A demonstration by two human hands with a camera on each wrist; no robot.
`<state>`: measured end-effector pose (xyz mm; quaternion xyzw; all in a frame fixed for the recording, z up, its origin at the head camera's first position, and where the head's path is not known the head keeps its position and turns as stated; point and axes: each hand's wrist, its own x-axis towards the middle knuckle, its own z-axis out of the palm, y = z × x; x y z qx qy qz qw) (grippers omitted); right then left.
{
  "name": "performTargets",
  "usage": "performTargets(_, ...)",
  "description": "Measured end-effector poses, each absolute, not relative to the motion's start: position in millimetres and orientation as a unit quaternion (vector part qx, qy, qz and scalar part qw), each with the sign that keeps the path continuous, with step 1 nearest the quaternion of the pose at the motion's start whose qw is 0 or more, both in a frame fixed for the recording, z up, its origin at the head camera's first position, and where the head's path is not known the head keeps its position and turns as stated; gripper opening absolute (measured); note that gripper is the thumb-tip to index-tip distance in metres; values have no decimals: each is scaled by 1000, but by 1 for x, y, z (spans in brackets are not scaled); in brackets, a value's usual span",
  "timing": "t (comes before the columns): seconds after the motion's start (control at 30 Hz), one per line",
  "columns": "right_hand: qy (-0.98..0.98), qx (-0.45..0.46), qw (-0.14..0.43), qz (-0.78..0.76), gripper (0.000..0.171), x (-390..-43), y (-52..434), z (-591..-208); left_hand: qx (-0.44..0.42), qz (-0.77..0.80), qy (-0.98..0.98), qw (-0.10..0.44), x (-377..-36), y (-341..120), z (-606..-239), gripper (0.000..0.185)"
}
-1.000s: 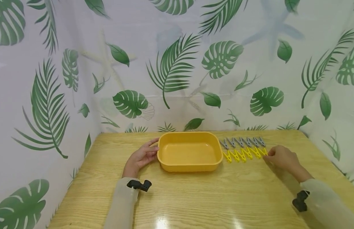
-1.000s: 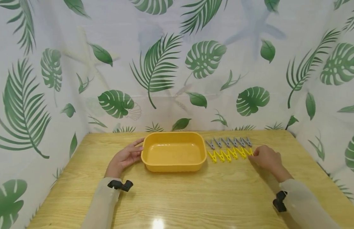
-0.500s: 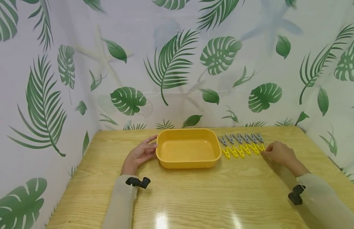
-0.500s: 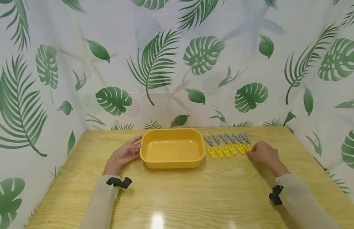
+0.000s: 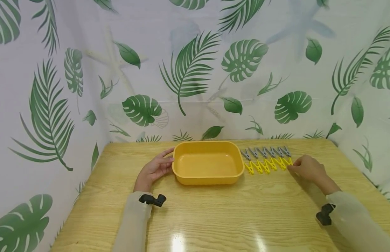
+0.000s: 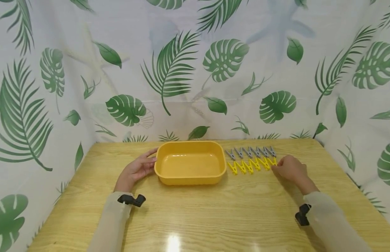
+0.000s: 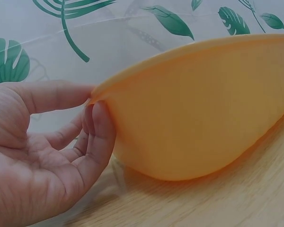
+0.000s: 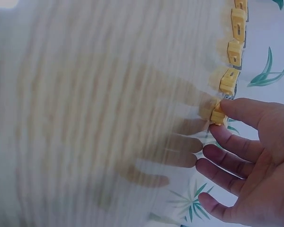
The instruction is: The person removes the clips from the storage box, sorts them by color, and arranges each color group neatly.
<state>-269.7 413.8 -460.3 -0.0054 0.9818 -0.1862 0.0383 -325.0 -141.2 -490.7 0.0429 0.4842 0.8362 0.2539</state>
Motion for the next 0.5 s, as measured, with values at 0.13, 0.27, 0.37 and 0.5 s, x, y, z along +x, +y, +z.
performTargets(0.13, 983, 2, 44, -180, 44, -268, 414, -460, 39, 834, 489, 251, -325, -140, -490, 60)
performTargets(0.27, 983, 8, 49, -176, 39, -266, 416, -456, 43, 826, 505, 245, -327, -139, -491, 59)
performTargets(0.37, 983, 4, 58, -177, 42, -265, 417, -452, 40, 814, 526, 241, -328, -140, -490, 57)
performTargets(0.5, 983, 13, 37, -177, 51, -264, 413, -443, 24, 788, 576, 215, -328, -145, -481, 54)
